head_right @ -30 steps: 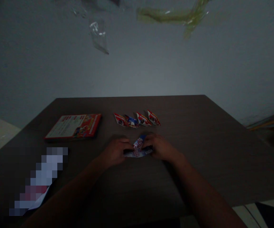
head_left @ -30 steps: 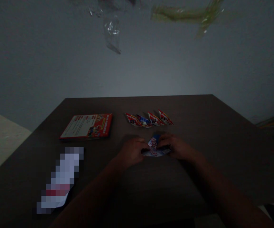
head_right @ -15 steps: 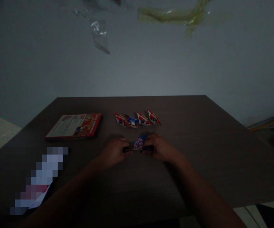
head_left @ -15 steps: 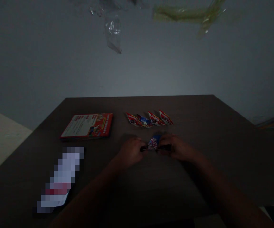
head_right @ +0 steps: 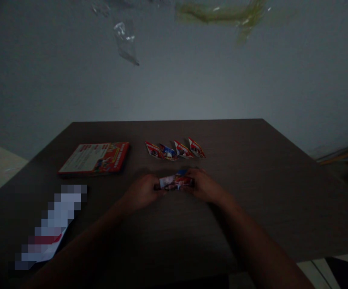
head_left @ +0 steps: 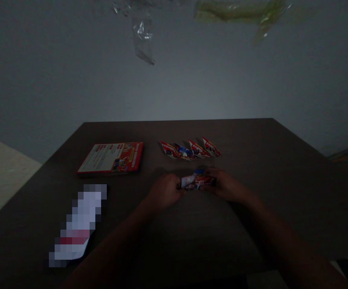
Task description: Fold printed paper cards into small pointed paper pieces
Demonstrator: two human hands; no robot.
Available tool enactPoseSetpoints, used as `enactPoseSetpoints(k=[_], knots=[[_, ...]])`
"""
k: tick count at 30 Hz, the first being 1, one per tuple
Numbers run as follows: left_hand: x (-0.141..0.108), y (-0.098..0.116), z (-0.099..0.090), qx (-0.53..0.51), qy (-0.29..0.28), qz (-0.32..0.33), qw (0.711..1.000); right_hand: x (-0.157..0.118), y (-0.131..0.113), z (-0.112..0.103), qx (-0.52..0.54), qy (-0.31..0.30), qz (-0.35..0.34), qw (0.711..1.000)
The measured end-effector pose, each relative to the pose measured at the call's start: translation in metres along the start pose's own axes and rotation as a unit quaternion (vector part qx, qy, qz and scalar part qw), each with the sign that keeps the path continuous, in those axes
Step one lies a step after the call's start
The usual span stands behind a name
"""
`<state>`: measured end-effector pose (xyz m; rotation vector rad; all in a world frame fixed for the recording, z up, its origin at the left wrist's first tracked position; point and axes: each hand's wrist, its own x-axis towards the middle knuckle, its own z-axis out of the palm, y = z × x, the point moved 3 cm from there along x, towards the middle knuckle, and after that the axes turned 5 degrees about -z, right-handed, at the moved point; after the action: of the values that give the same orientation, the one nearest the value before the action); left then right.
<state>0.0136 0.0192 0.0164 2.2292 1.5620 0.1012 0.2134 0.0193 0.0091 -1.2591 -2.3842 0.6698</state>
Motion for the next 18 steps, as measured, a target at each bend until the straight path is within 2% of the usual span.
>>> enactPoseSetpoints(k=[10,18], knots=[[0.002,-0.0018,0.0044,-0.021,-0.02,0.022,0.999,0.0011,0.0004,0.0006,-0.024,-0.014,0.028,0.999],[0.0021,0.0013,0.0035,-0.022,-0.028,0.014,0.999,0.0026,0.0042,0.0013,-0.06,-0.013,0.053,0.997]])
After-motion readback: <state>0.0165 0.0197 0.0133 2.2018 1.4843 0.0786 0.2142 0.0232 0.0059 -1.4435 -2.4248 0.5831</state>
